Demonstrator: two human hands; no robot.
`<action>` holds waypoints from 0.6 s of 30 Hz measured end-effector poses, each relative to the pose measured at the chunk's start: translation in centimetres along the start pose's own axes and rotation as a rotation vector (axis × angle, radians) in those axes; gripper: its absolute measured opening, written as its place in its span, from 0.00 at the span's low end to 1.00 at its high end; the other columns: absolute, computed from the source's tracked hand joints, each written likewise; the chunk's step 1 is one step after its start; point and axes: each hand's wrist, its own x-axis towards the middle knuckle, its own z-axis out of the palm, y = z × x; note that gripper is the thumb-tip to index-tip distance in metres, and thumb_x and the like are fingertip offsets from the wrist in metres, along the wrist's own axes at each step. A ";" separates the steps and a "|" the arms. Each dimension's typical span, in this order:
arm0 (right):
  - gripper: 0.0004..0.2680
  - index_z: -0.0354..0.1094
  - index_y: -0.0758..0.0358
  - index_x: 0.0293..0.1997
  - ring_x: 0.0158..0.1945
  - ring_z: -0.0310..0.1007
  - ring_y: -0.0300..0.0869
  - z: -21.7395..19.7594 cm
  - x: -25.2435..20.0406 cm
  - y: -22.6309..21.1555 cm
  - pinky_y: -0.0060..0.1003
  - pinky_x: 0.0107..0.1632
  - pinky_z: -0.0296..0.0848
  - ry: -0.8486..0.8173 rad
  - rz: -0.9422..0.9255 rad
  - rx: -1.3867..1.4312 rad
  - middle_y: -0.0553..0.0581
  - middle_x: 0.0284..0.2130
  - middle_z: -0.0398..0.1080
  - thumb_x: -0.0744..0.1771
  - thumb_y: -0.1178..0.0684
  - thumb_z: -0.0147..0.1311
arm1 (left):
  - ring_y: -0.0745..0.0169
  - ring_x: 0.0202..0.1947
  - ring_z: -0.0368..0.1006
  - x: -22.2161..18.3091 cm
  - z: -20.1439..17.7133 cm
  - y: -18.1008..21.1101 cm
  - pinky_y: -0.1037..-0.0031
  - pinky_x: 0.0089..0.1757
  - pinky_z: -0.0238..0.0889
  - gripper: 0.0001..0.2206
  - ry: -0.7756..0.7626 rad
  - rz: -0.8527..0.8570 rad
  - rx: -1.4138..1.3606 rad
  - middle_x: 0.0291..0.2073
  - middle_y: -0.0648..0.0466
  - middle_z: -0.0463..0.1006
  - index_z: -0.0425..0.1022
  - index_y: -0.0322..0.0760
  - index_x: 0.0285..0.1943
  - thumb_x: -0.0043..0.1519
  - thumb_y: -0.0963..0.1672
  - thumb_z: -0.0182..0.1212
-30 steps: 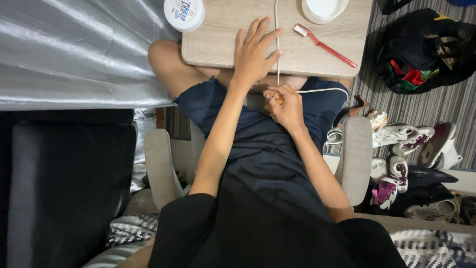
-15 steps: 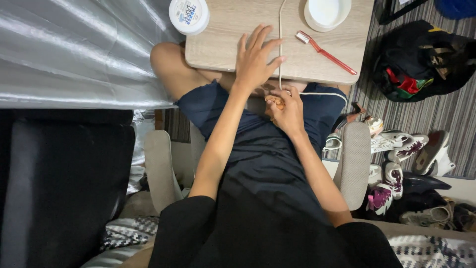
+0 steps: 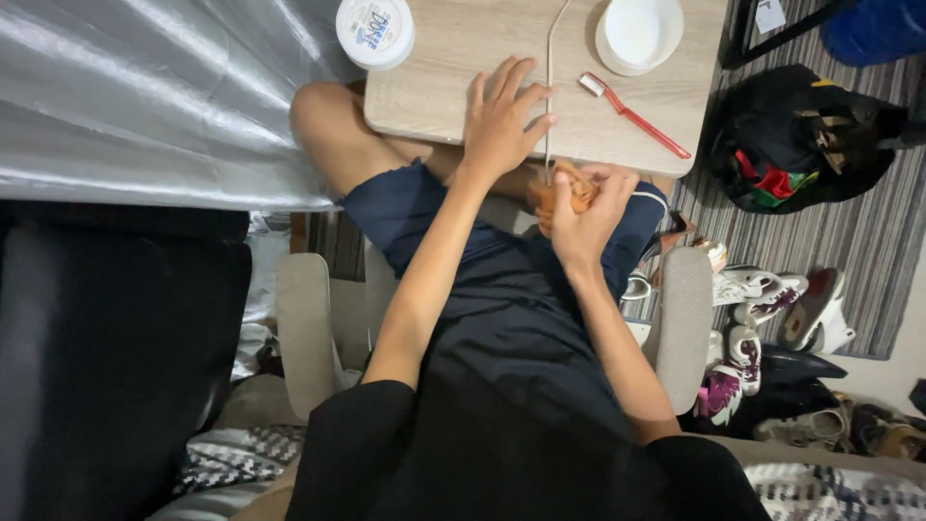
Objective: Applying dye to a shoe part and thread using a small brush.
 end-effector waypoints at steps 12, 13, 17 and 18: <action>0.27 0.55 0.62 0.59 0.58 0.73 0.51 4.7 10.8 0.8 0.44 0.57 0.78 0.361 0.592 0.947 0.68 0.56 0.67 0.61 0.40 0.67 | 0.60 0.77 0.41 -0.5 1.5 -0.3 0.51 0.70 0.35 0.25 -0.151 -0.123 0.039 0.75 0.56 0.56 0.55 0.50 0.77 0.69 0.45 0.48; 0.27 0.55 0.62 0.59 0.58 0.73 0.51 5.6 11.8 1.6 0.44 0.57 0.78 0.360 0.595 0.946 0.68 0.56 0.67 0.61 0.40 0.67 | 0.60 0.77 0.41 -0.5 1.8 -0.4 0.51 0.70 0.35 0.25 -0.154 -0.125 0.039 0.75 0.56 0.56 0.55 0.50 0.77 0.69 0.45 0.48; 0.23 0.51 0.58 0.61 0.44 0.71 0.50 9.3 15.2 3.4 0.49 0.46 0.76 0.378 0.501 1.173 0.68 0.47 0.65 0.64 0.47 0.63 | 0.48 0.72 0.54 -0.1 1.8 -0.2 0.40 0.64 0.47 0.19 -0.034 -0.077 0.013 0.69 0.52 0.63 0.74 0.54 0.65 0.66 0.54 0.61; 0.21 0.51 0.57 0.60 0.37 0.64 0.44 10.3 15.9 3.6 0.45 0.41 0.70 0.355 0.428 1.153 0.62 0.41 0.59 0.66 0.47 0.63 | 0.50 0.72 0.54 0.0 1.6 -0.1 0.41 0.65 0.46 0.20 -0.076 -0.096 0.051 0.69 0.51 0.63 0.72 0.57 0.68 0.66 0.53 0.63</action>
